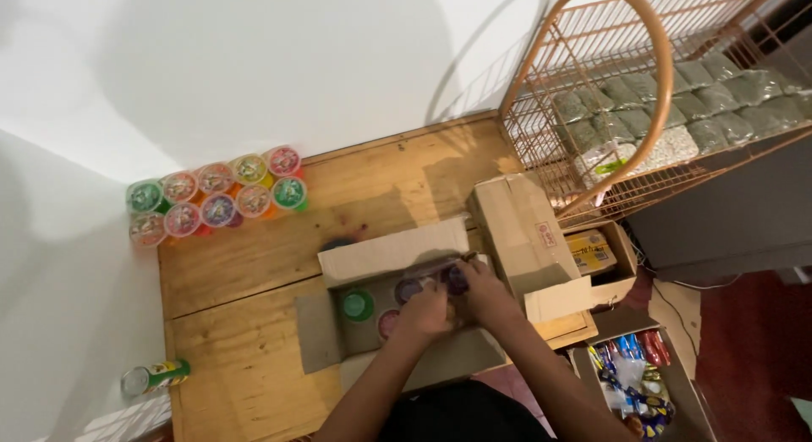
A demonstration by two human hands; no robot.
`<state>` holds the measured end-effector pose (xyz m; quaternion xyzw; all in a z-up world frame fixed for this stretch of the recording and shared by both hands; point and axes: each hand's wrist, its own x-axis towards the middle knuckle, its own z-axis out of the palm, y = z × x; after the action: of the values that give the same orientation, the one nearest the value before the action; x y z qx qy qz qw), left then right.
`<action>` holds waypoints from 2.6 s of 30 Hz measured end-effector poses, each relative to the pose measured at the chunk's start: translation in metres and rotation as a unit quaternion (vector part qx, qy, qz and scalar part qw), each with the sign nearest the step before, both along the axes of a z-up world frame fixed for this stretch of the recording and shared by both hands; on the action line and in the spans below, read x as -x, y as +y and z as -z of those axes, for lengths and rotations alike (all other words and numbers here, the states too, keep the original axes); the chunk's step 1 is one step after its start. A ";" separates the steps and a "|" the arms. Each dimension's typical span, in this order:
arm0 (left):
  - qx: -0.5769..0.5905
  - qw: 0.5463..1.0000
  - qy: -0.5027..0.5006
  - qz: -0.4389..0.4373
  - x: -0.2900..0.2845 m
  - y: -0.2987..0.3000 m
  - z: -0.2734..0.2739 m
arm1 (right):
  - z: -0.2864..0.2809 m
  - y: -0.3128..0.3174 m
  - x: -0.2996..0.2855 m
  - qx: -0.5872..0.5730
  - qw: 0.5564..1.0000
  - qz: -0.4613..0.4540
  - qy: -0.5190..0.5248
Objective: Arranging colorful jelly containers on a wooden table and placing them into a cardboard box.
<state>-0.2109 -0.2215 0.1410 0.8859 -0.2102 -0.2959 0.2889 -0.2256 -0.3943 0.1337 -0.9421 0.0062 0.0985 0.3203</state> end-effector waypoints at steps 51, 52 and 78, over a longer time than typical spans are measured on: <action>0.463 0.813 0.041 -0.351 0.016 0.123 -0.035 | -0.040 0.057 -0.037 -0.502 0.864 -0.034 0.026; 0.463 0.811 0.040 -0.355 0.010 0.129 -0.023 | -0.044 0.063 -0.049 -0.502 0.864 -0.037 0.029; 0.552 0.651 0.149 -0.499 -0.178 0.182 0.136 | 0.094 0.191 -0.322 -0.294 0.956 0.001 -0.010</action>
<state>-0.0334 -0.0399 0.0055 0.4786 0.1847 -0.0645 0.8560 0.0967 -0.2031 0.0397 -0.8072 -0.0258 0.0860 0.5834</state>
